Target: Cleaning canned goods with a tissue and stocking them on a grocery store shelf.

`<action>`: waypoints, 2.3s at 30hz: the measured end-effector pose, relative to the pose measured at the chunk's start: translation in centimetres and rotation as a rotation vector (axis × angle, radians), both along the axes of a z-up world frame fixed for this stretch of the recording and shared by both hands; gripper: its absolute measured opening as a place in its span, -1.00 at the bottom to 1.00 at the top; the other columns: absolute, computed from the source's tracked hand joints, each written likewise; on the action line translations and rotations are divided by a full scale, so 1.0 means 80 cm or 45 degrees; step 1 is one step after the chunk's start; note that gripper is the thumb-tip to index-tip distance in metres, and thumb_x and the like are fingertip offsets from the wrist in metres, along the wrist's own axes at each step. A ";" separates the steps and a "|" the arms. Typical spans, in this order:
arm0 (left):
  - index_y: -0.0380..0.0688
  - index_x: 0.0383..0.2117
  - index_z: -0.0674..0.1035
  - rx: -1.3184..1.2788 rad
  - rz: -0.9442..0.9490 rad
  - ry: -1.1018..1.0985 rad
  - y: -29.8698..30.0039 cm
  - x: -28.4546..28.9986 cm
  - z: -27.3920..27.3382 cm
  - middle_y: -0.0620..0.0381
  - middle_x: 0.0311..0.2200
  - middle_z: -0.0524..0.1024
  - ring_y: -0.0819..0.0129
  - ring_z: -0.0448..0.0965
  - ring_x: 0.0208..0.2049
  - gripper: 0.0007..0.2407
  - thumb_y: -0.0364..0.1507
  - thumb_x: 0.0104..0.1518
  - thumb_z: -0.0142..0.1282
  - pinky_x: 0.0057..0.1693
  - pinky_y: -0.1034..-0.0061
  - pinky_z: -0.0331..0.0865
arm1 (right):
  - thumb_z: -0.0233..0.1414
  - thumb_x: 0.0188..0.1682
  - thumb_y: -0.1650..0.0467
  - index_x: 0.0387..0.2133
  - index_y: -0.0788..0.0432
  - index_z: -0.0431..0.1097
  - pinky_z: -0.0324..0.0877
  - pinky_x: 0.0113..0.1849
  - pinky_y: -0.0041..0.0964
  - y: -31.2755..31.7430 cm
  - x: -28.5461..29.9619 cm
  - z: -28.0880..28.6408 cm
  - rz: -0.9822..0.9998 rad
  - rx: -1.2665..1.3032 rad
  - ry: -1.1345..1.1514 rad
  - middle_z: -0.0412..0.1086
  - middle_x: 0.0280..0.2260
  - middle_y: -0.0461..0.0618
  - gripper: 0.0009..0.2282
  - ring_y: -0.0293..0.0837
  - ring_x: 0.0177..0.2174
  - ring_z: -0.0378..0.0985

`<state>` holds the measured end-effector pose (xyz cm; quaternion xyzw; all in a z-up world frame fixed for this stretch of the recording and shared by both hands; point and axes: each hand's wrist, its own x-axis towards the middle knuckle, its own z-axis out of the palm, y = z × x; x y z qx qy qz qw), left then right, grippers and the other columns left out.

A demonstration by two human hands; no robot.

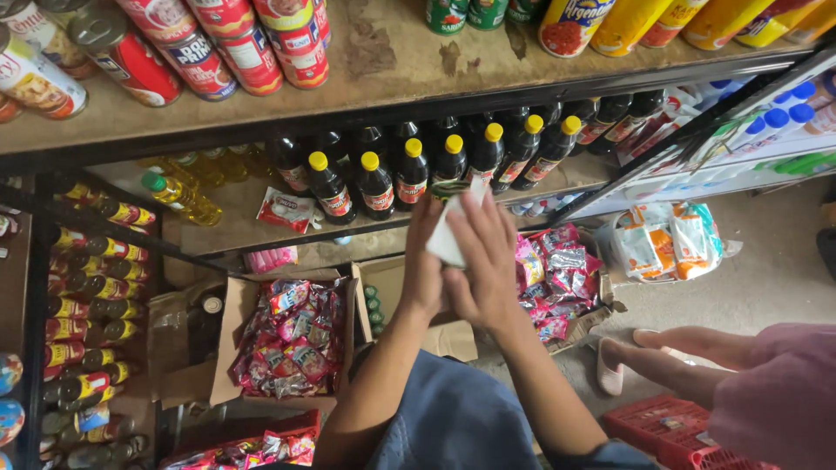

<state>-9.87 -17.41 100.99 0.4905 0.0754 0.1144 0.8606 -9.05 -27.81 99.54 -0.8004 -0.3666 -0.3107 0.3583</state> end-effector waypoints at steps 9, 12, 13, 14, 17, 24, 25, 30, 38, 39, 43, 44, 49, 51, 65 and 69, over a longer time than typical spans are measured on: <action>-0.16 0.14 0.45 0.072 0.026 -0.069 0.015 0.009 0.023 -0.04 -0.01 0.44 0.24 0.47 0.00 -0.62 -0.18 0.34 -0.12 0.16 0.32 0.27 | -0.24 0.12 0.04 0.20 0.17 0.33 -0.05 0.27 0.12 -0.008 -0.032 -0.039 0.046 -0.036 -0.007 0.22 0.28 0.19 -0.43 0.23 0.34 0.05; -0.17 0.03 0.49 -0.011 -0.028 -0.043 0.000 0.009 -0.015 0.09 -0.17 0.46 0.37 0.49 -0.18 -0.70 -0.24 0.37 -0.12 0.04 0.42 0.36 | -0.27 0.14 0.06 0.25 0.18 0.27 -0.10 0.29 0.11 -0.011 -0.003 -0.013 -0.004 -0.033 -0.004 0.19 0.29 0.22 -0.43 0.24 0.34 0.02; -0.17 0.03 0.49 -0.014 -0.027 -0.044 -0.001 0.007 -0.003 0.09 -0.17 0.46 0.37 0.49 -0.18 -0.70 -0.24 0.37 -0.12 0.04 0.42 0.36 | -0.27 0.14 0.06 0.25 0.18 0.27 -0.10 0.29 0.11 -0.009 0.001 0.001 -0.002 -0.036 -0.005 0.19 0.29 0.22 -0.43 0.24 0.34 0.02; -0.14 0.04 0.51 0.061 -0.067 -0.072 -0.001 0.005 0.009 0.13 -0.15 0.47 0.40 0.47 -0.13 -0.69 -0.23 0.38 -0.17 0.06 0.46 0.36 | -0.32 0.16 0.05 0.26 0.19 0.27 -0.11 0.29 0.10 -0.006 0.004 0.015 -0.020 -0.016 -0.015 0.16 0.31 0.21 -0.41 0.23 0.35 -0.01; -0.18 0.09 0.51 0.146 -0.088 -0.156 0.000 0.010 -0.007 -0.01 -0.11 0.48 0.30 0.45 -0.07 -0.65 -0.27 0.41 -0.27 0.10 0.34 0.34 | -0.34 0.16 0.04 0.27 0.17 0.25 -0.14 0.31 0.09 -0.002 -0.003 0.016 -0.024 -0.007 -0.014 0.14 0.32 0.19 -0.41 0.22 0.36 -0.04; -0.34 0.27 0.30 0.385 -0.016 -0.202 0.003 0.011 -0.012 -0.41 0.22 0.19 -0.19 0.15 0.30 -0.56 -0.23 0.43 -0.28 0.38 0.04 -0.07 | -0.27 0.15 0.06 0.25 0.15 0.29 -0.11 0.30 0.10 -0.009 -0.019 -0.020 -0.003 -0.043 -0.047 0.20 0.29 0.16 -0.44 0.17 0.36 -0.01; -0.34 0.27 0.30 0.384 -0.021 -0.198 -0.002 0.005 0.001 -0.41 0.22 0.19 -0.19 0.15 0.30 -0.56 -0.23 0.43 -0.28 0.38 0.04 -0.07 | -0.27 0.15 0.06 0.25 0.15 0.29 -0.11 0.30 0.10 -0.007 -0.015 -0.006 -0.008 -0.044 -0.043 0.20 0.29 0.16 -0.44 0.17 0.36 -0.01; -0.09 0.04 0.53 -0.059 -0.104 -0.046 -0.006 0.002 0.015 0.24 -0.16 0.50 0.56 0.45 -0.18 -0.68 -0.18 0.38 -0.15 0.03 0.52 0.37 | -0.29 0.15 0.03 0.27 0.20 0.25 -0.12 0.31 0.12 0.000 -0.005 0.019 -0.066 0.026 -0.040 0.13 0.32 0.23 -0.40 0.22 0.37 -0.07; -0.16 -0.07 0.45 0.180 -0.018 -0.069 0.002 0.009 0.011 0.10 -0.18 0.39 0.31 0.39 -0.12 -0.68 -0.17 0.40 -0.21 0.13 0.34 0.23 | -0.29 0.15 0.07 0.27 0.14 0.27 -0.12 0.29 0.12 -0.006 -0.017 -0.001 -0.018 -0.034 -0.032 0.15 0.32 0.18 -0.44 0.21 0.37 -0.06; -0.19 -0.15 0.51 0.188 -0.081 -0.093 -0.002 0.003 0.015 0.08 -0.27 0.44 0.31 0.46 -0.19 -0.68 -0.21 0.43 -0.26 0.06 0.34 0.31 | -0.30 0.16 0.07 0.29 0.16 0.22 -0.15 0.30 0.14 -0.005 -0.009 0.009 -0.038 -0.015 -0.040 0.12 0.33 0.22 -0.44 0.22 0.37 -0.10; -0.16 -0.14 0.54 -0.052 -0.130 -0.017 -0.007 -0.004 0.025 0.29 -0.25 0.44 0.51 0.39 -0.21 -0.67 -0.25 0.43 -0.31 0.09 0.54 0.28 | -0.32 0.17 0.05 0.27 0.19 0.24 -0.15 0.31 0.10 0.002 -0.020 0.024 -0.049 0.016 0.033 0.11 0.34 0.22 -0.42 0.23 0.38 -0.09; -0.15 -0.01 0.52 -0.085 -0.093 -0.080 -0.005 0.009 -0.019 0.17 -0.24 0.45 0.45 0.46 -0.21 -0.66 -0.25 0.43 -0.33 0.10 0.54 0.27 | -0.30 0.17 0.06 0.27 0.15 0.26 -0.16 0.31 0.07 0.000 -0.024 0.011 -0.035 -0.006 0.004 0.15 0.32 0.18 -0.43 0.20 0.37 -0.06; -0.27 0.29 0.30 0.170 -0.024 -0.221 0.007 0.012 -0.018 -0.19 0.31 0.20 0.07 0.18 0.34 -0.57 -0.23 0.44 -0.33 0.45 0.22 -0.14 | -0.25 0.13 0.07 0.21 0.09 0.34 -0.10 0.29 0.09 -0.006 -0.032 -0.025 0.025 -0.049 -0.045 0.23 0.28 0.09 -0.47 0.16 0.36 0.00; -0.24 0.37 0.19 0.555 -0.047 -0.277 0.000 0.010 -0.064 -0.32 0.39 0.00 -0.08 -0.08 0.43 -0.54 -0.22 0.45 -0.47 0.48 0.12 -0.26 | -0.24 0.14 0.08 0.25 0.14 0.30 -0.17 0.31 0.08 -0.009 -0.014 -0.016 -0.040 -0.027 -0.059 0.21 0.29 0.16 -0.45 0.19 0.35 0.01; -0.26 0.12 0.40 0.172 -0.068 -0.047 0.010 -0.003 0.013 -0.13 0.08 0.28 0.18 0.18 0.16 -0.64 -0.25 0.44 -0.31 0.31 0.30 -0.01 | -0.32 0.16 0.02 0.31 0.13 0.22 -0.17 0.31 0.09 0.003 -0.015 0.018 0.015 -0.069 -0.002 0.08 0.36 0.17 -0.40 0.20 0.38 -0.11; -0.09 -0.22 0.61 -0.315 -0.070 0.099 0.003 -0.009 0.044 0.25 -0.35 0.54 0.55 0.45 -0.36 -0.72 -0.16 0.28 -0.02 -0.09 0.57 0.33 | -0.31 0.15 0.01 0.29 0.16 0.22 -0.15 0.31 0.09 0.006 -0.012 0.021 0.013 -0.052 0.000 0.08 0.35 0.20 -0.39 0.26 0.37 -0.11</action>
